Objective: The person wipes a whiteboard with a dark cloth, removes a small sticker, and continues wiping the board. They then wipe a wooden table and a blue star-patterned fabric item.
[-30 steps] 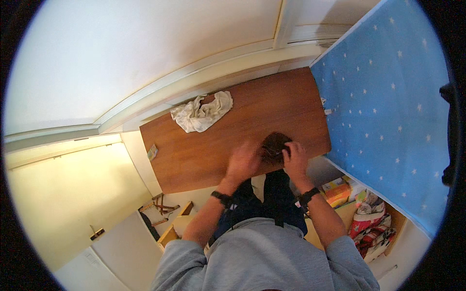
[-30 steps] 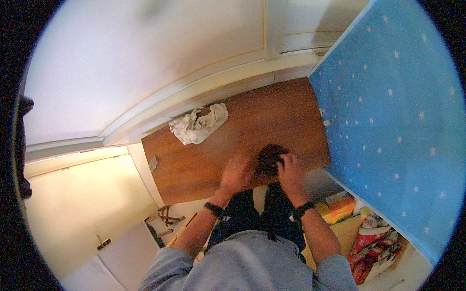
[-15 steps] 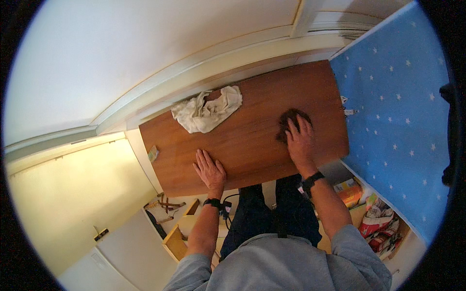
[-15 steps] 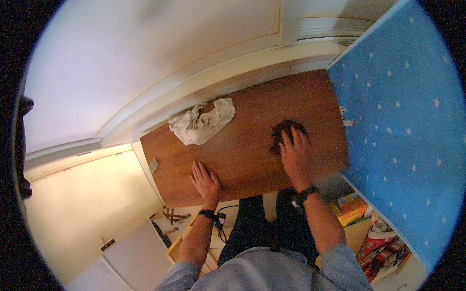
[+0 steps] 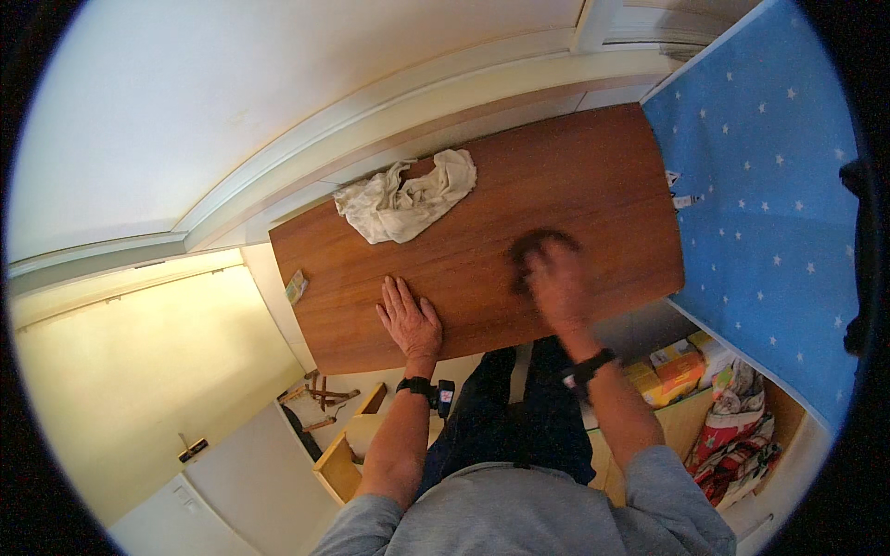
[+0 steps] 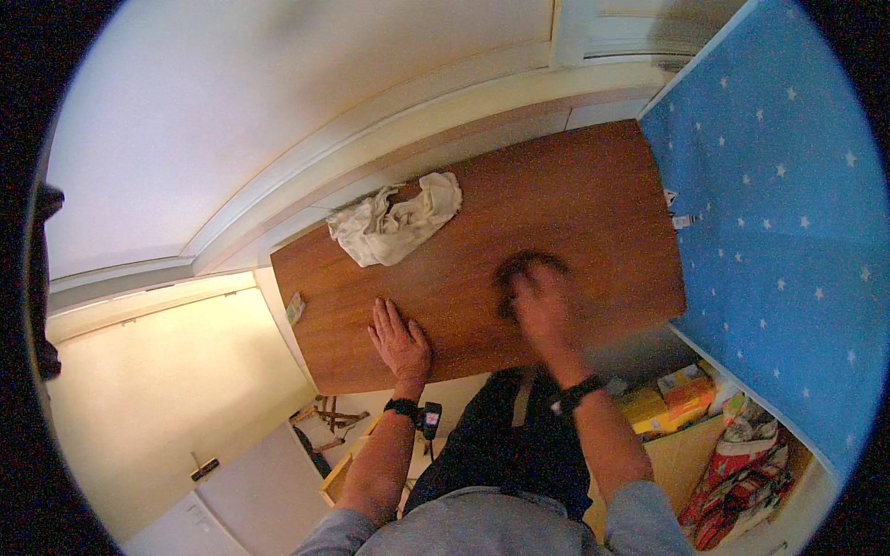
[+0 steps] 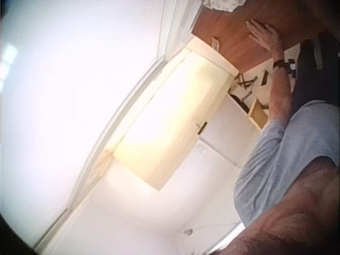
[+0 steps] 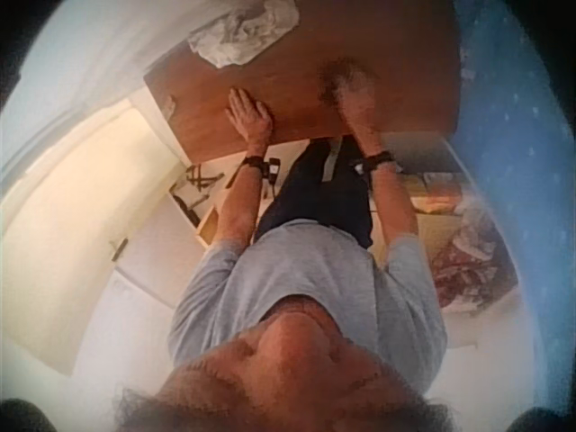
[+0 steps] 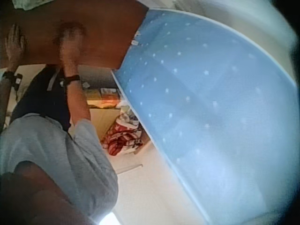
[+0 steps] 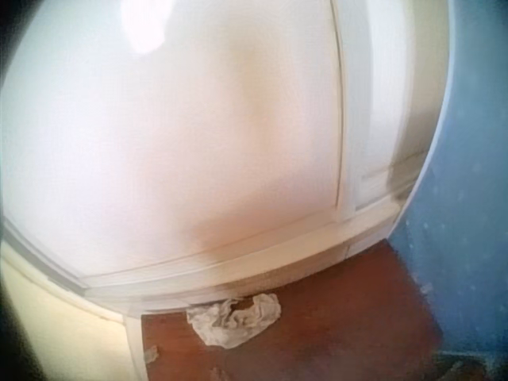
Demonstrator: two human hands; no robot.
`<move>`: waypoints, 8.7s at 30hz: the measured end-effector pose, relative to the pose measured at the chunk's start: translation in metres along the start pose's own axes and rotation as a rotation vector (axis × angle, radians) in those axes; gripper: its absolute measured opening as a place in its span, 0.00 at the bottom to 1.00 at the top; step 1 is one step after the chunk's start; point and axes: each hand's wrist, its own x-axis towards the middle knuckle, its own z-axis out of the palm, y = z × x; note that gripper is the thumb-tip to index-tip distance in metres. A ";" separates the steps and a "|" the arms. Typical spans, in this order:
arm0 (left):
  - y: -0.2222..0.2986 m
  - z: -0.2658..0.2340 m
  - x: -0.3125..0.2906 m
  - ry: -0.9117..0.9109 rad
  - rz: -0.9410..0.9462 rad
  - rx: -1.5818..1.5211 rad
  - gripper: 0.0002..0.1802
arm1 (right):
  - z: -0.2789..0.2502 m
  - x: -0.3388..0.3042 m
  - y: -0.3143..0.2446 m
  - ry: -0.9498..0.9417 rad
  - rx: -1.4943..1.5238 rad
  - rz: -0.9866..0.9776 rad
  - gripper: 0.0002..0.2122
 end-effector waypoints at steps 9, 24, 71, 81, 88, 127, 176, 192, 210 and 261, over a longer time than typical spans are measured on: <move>0.003 -0.004 0.001 0.027 0.007 0.001 0.34 | -0.024 0.021 0.003 0.311 -0.401 0.007 0.23; 0.002 -0.007 0.003 -0.032 -0.013 -0.023 0.33 | -0.025 0.110 0.006 0.249 -0.121 -0.087 0.18; 0.000 -0.006 0.000 -0.003 0.007 -0.033 0.33 | -0.125 0.205 0.093 0.509 -0.417 -0.026 0.17; 0.007 -0.008 0.002 -0.011 -0.006 -0.012 0.34 | -0.076 0.152 0.065 0.325 -0.372 -0.204 0.21; 0.004 -0.007 0.000 0.013 0.025 -0.011 0.34 | -0.122 0.138 0.127 0.522 -0.338 0.214 0.21; 0.004 0.000 -0.003 0.060 0.058 0.047 0.32 | -0.061 -0.082 0.103 0.230 -0.389 0.191 0.19; -0.024 -0.004 -0.004 0.184 0.022 -0.422 0.25 | 0.075 -0.048 -0.083 -0.084 -0.197 -0.567 0.17; 0.012 -0.022 -0.053 -0.126 0.398 -0.334 0.28 | -0.035 -0.039 0.019 0.064 -0.459 -0.061 0.41; -0.071 -0.027 -0.061 0.121 0.007 -0.264 0.28 | -0.036 -0.031 0.004 -0.262 -0.724 0.096 0.54; -0.020 -0.025 0.004 0.067 0.111 -0.264 0.30 | -0.030 -0.031 0.009 -0.287 -0.789 0.093 0.55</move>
